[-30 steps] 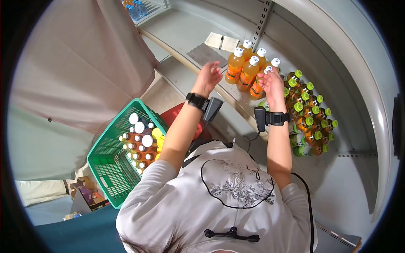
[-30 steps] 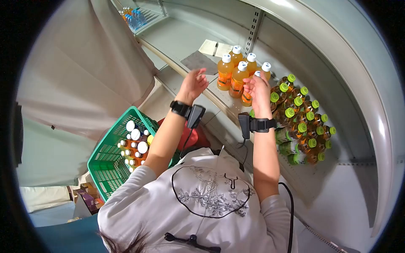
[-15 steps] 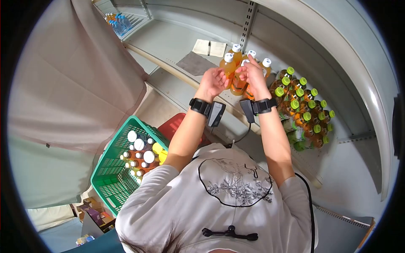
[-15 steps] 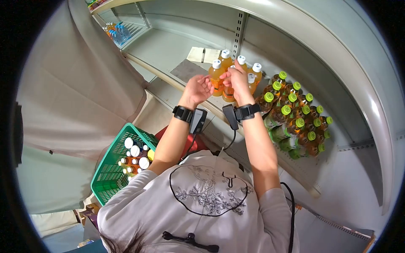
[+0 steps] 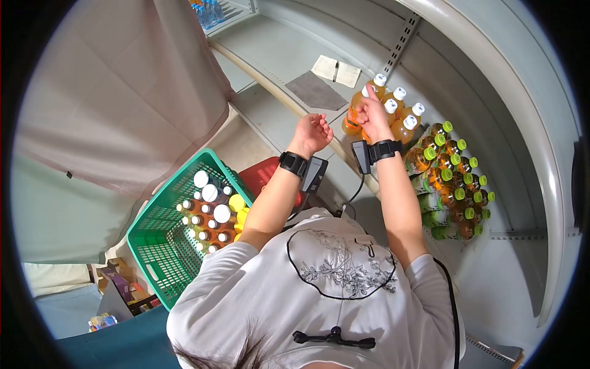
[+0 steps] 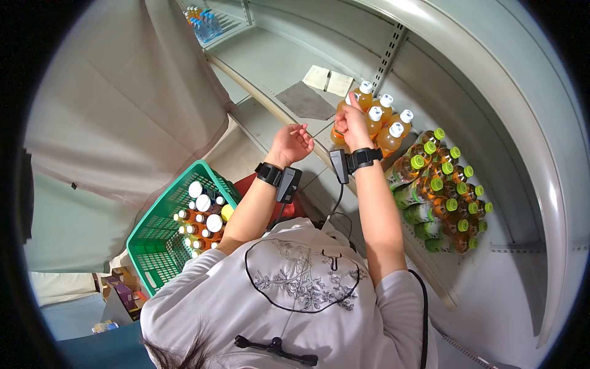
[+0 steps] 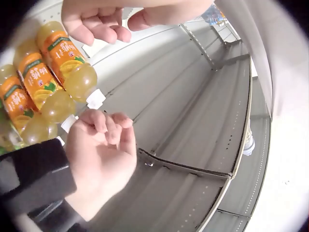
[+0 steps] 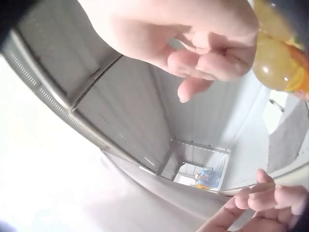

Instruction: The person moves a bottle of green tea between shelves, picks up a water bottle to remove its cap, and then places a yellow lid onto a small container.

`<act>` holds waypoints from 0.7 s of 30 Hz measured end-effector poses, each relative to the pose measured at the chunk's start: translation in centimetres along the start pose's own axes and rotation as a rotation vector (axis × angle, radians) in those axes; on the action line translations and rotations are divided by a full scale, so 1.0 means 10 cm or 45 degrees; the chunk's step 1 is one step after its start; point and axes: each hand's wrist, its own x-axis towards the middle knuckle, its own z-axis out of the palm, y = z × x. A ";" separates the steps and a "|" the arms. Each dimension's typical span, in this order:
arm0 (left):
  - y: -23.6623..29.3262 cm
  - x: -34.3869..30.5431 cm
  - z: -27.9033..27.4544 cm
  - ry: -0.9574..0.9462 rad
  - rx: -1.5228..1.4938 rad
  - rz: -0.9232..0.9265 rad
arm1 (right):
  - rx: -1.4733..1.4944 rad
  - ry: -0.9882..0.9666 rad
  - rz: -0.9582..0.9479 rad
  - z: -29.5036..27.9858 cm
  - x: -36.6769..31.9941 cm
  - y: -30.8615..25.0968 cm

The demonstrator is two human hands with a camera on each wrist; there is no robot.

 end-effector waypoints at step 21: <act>-0.10 0.04 -0.28 0.067 0.063 -0.086 | -0.732 0.278 -0.316 0.03 -0.19 -0.16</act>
